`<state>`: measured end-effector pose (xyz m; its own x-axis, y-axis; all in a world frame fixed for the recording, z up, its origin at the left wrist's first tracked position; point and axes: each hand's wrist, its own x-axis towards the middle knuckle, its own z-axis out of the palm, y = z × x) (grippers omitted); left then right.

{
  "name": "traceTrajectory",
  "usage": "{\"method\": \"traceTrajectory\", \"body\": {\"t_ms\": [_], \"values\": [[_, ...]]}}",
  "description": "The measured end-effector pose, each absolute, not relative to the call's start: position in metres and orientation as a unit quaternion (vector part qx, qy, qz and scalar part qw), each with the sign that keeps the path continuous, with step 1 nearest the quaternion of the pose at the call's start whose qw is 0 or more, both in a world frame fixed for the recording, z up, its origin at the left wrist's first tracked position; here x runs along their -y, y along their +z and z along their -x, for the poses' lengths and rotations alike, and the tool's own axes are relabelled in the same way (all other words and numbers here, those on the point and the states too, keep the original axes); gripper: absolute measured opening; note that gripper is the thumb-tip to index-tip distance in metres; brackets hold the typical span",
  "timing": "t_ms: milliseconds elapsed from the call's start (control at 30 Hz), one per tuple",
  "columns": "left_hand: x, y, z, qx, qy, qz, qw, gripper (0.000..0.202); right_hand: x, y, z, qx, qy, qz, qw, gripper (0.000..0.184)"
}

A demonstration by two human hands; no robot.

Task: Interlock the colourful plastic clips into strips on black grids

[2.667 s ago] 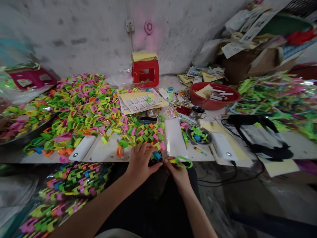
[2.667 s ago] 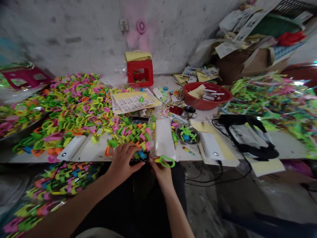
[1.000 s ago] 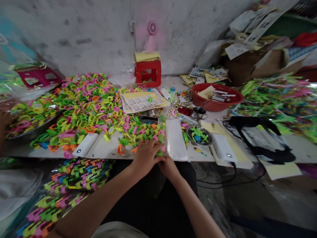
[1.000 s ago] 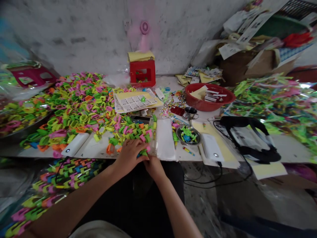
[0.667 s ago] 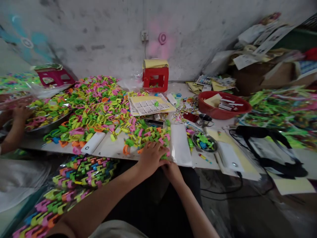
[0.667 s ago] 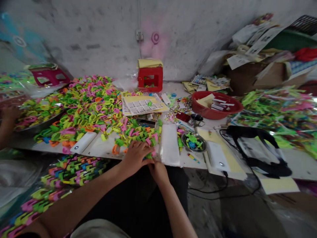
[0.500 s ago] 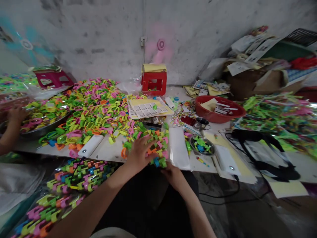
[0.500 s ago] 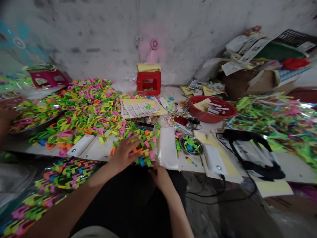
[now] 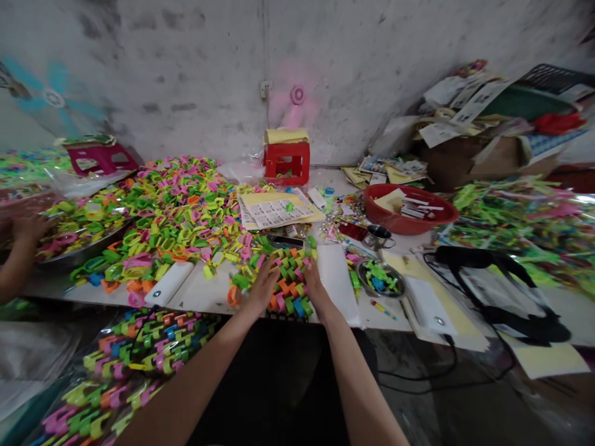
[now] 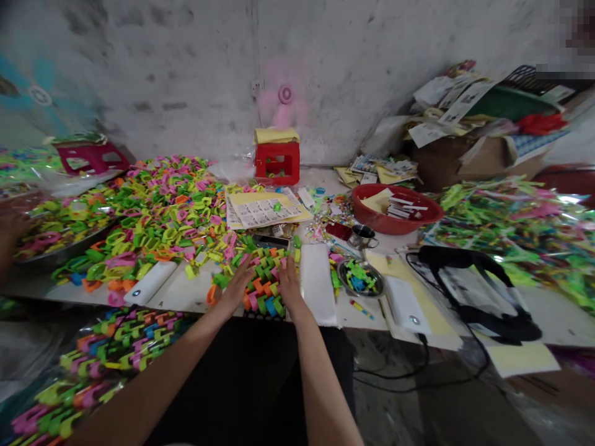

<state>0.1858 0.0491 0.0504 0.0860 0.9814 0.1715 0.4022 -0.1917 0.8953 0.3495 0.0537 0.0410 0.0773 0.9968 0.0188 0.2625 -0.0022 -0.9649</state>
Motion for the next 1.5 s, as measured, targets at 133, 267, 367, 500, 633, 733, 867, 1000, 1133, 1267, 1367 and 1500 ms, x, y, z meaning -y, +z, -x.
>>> {"method": "traceTrajectory", "body": {"t_ms": [133, 267, 367, 500, 633, 733, 867, 1000, 1133, 1267, 1367, 1500], "values": [[-0.051, 0.054, -0.187, -0.536, 0.409, -0.625, 0.394, 0.063, -0.051, 0.047, -0.355, 0.551, 0.411, 0.581, 0.436, 0.086], [-0.048, 0.058, -0.173, -0.521, 0.419, -0.615, 0.417, 0.061, -0.038, 0.045, -0.37, 0.489, 0.45, 0.565, 0.489, 0.081], [-0.033, 0.063, -0.158, -0.49, 0.409, -0.694, 0.333, 0.06, -0.022, 0.038, -0.384, 0.418, 0.454, 0.585, 0.526, 0.076], [-0.011, 0.078, -0.16, -0.427, 0.312, -0.833, 0.16, 0.056, -0.003, 0.035, -0.388, 0.464, 0.417, 0.581, 0.522, 0.065], [-0.02, 0.097, -0.187, -0.418, 0.268, -0.86, 0.117, 0.036, -0.002, 0.044, -0.377, 0.529, 0.351, 0.561, 0.532, 0.062], [-0.043, 0.11, -0.205, -0.456, 0.251, -0.849, 0.093, 0.026, -0.008, 0.049, -0.373, 0.543, 0.341, 0.577, 0.507, 0.063], [-0.065, 0.119, -0.218, -0.501, 0.191, -0.841, 0.074, 0.024, -0.011, 0.05, -0.377, 0.549, 0.329, 0.593, 0.489, 0.063], [-0.069, 0.12, -0.221, -0.483, 0.166, -0.856, 0.086, 0.02, -0.008, 0.05, -0.379, 0.566, 0.321, 0.591, 0.476, 0.056], [-0.068, 0.117, -0.221, -0.458, 0.17, -0.868, 0.085, 0.016, -0.007, 0.048, -0.376, 0.607, 0.28, 0.585, 0.459, 0.052], [-0.066, 0.116, -0.22, -0.441, 0.183, -0.875, 0.084, 0.016, -0.007, 0.047, -0.374, 0.628, 0.243, 0.588, 0.448, 0.056], [-0.063, 0.117, -0.206, -0.42, 0.227, -0.874, 0.093, 0.021, 0.003, 0.049, -0.38, 0.629, 0.256, 0.579, 0.451, 0.055], [-0.06, 0.106, -0.148, -0.482, 0.287, -0.821, 0.102, 0.025, 0.033, 0.047, -0.391, 0.597, 0.254, 0.605, 0.462, 0.053]]}}
